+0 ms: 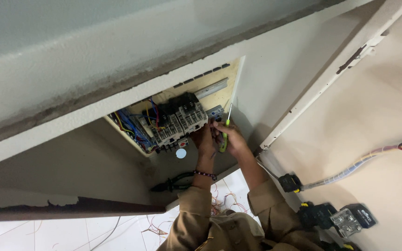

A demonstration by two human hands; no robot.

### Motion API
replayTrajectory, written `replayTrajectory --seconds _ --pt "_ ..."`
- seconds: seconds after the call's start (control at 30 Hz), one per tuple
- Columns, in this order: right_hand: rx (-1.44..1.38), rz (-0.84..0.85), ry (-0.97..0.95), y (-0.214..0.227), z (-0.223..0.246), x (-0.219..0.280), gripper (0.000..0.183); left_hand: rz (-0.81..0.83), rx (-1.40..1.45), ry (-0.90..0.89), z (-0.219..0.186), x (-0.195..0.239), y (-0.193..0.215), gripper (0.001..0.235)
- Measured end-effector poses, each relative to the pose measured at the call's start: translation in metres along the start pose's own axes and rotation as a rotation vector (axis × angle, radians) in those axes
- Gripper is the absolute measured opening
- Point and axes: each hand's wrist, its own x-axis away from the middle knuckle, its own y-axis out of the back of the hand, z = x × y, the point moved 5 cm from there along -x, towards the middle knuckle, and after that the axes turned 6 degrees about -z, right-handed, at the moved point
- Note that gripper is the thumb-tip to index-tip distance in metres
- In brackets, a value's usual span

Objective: The person works inside an open electrical panel, using a green screwdriver to tighten connections on circuit breakers and bus bars. They manipulate various colored wires, including blue and red, to secure them into terminals.

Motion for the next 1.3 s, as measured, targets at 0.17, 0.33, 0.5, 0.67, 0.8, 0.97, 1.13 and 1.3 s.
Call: replayTrajectory --seconds 0.17,0.33,0.5,0.67,0.8,0.97,1.13,1.3 --pt "-0.014 0.084 -0.113 -0.021 0.007 0.002 0.018 0.092 -0.219 0.141 -0.017 0.016 0.002 0.048" --pt "0.005 0.066 -0.192 -0.020 -0.010 -0.013 0.019 0.155 -0.295 0.188 -0.001 0.009 0.006 0.050" --pt "0.058 -0.050 -0.224 0.012 -0.053 -0.060 0.021 0.229 0.173 0.069 0.075 -0.055 0.014 0.028" --pt "0.102 -0.122 -0.239 0.023 -0.064 -0.073 0.022 0.221 0.153 -0.069 0.048 -0.030 0.016 0.028" --pt "0.124 -0.162 -0.289 0.008 -0.044 -0.052 0.025 0.179 0.076 -0.070 0.061 -0.035 0.009 0.030" --pt "0.099 -0.144 -0.243 -0.007 -0.018 -0.026 0.024 0.115 -0.006 -0.071 0.073 -0.046 0.009 0.031" --pt "0.052 -0.095 -0.254 0.007 -0.035 -0.033 0.028 0.037 -0.084 -0.068 0.085 -0.058 0.013 0.033" --pt "0.084 0.052 -0.145 0.011 -0.013 -0.006 0.023 -0.008 -0.074 -0.161 0.067 -0.057 0.017 0.032"
